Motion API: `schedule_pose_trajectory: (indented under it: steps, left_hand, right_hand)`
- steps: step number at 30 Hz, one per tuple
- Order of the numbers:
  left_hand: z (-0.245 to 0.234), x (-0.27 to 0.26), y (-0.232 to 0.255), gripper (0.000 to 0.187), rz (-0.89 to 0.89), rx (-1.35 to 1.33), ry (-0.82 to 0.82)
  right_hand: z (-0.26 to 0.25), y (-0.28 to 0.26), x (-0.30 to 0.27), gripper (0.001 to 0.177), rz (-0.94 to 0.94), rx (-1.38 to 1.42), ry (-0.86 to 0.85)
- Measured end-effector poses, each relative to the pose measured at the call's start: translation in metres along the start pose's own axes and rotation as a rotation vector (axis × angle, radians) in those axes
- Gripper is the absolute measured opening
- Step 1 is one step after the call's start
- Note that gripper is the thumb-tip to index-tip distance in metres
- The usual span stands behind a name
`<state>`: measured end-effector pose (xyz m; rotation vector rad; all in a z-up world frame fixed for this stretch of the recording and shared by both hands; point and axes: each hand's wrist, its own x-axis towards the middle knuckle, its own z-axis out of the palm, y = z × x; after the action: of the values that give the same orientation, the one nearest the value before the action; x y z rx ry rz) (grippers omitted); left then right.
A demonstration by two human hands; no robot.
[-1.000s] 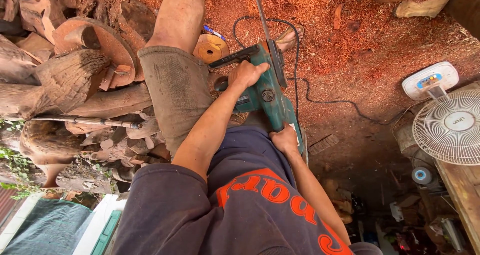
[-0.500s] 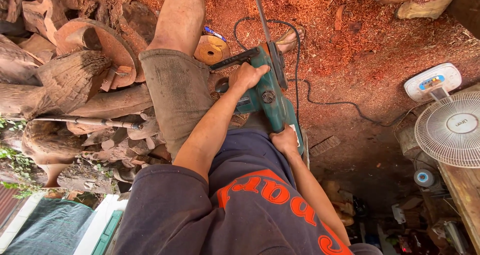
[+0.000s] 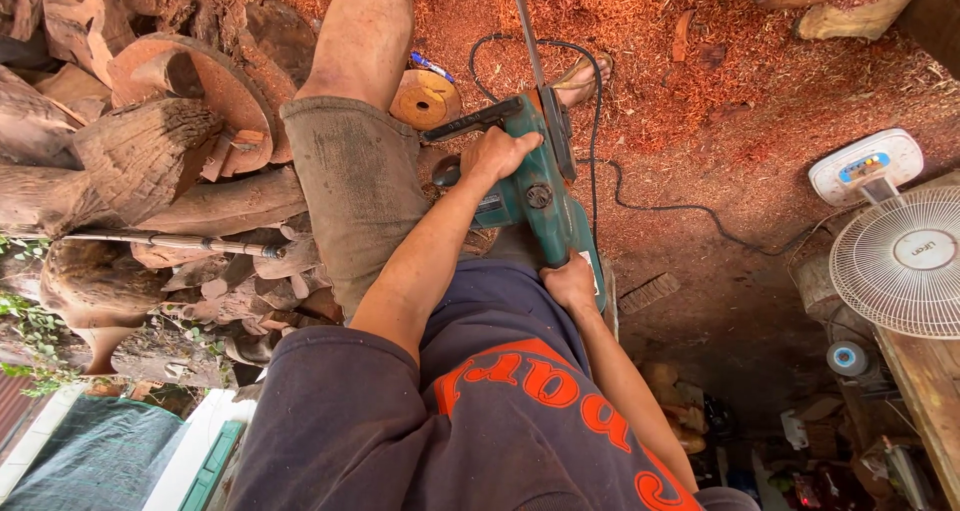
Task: Cutting and shaping wood pieces using an electric chainsaw.
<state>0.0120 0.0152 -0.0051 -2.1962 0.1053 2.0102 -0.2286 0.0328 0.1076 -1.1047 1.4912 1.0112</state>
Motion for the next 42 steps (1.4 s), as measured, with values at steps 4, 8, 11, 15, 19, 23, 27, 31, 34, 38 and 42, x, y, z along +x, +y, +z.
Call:
schedule_pose_trajectory:
  steps: [4, 8, 11, 15, 19, 23, 27, 31, 34, 38, 42]
  left_hand:
    - [0.004, 0.006, -0.004, 0.081, 0.01, 0.003, -0.01]
    - [0.006, 0.009, -0.005, 0.082, 0.012, 0.001, 0.004]
    - [0.002, 0.004, -0.002, 0.081, 0.009, 0.003, 0.0]
    - [0.002, 0.003, -0.003, 0.079, 0.013, 0.004, -0.009]
    - [0.001, 0.004, -0.002, 0.078, 0.002, 0.006, -0.004]
    - [-0.001, 0.006, -0.004, 0.079, 0.012, -0.006, 0.002]
    - [-0.007, 0.003, -0.001, 0.082, 0.018, -0.002, 0.019]
    - [-0.009, 0.012, -0.005, 0.082, 0.041, -0.007, 0.026]
    - [-0.02, 0.013, -0.003, 0.086, 0.04, 0.015, 0.061]
    - [-0.024, 0.012, 0.005, 0.083, 0.019, -0.009, 0.04]
    - [-0.015, 0.018, 0.0, 0.086, 0.027, 0.013, 0.057]
  right_hand:
    - [0.001, -0.001, -0.001, 0.05, 0.0, -0.007, 0.001]
    - [0.001, 0.0, 0.0, 0.048, 0.008, 0.028, -0.008]
    - [0.001, 0.0, 0.0, 0.048, 0.005, 0.025, -0.005]
    - [0.001, -0.001, -0.001, 0.049, 0.006, 0.014, -0.001]
    - [0.002, -0.002, 0.001, 0.049, -0.002, 0.044, 0.003]
    - [0.005, -0.003, 0.002, 0.047, 0.008, 0.046, -0.002]
    - [0.005, -0.006, 0.004, 0.049, -0.012, 0.021, 0.01]
    - [0.006, -0.01, 0.008, 0.048, -0.002, 0.053, 0.017]
    - [0.011, -0.015, 0.013, 0.049, -0.037, 0.021, 0.045]
    - [0.01, -0.016, 0.018, 0.048, -0.036, -0.002, 0.067]
    - [0.008, -0.016, 0.01, 0.049, -0.003, 0.012, 0.04]
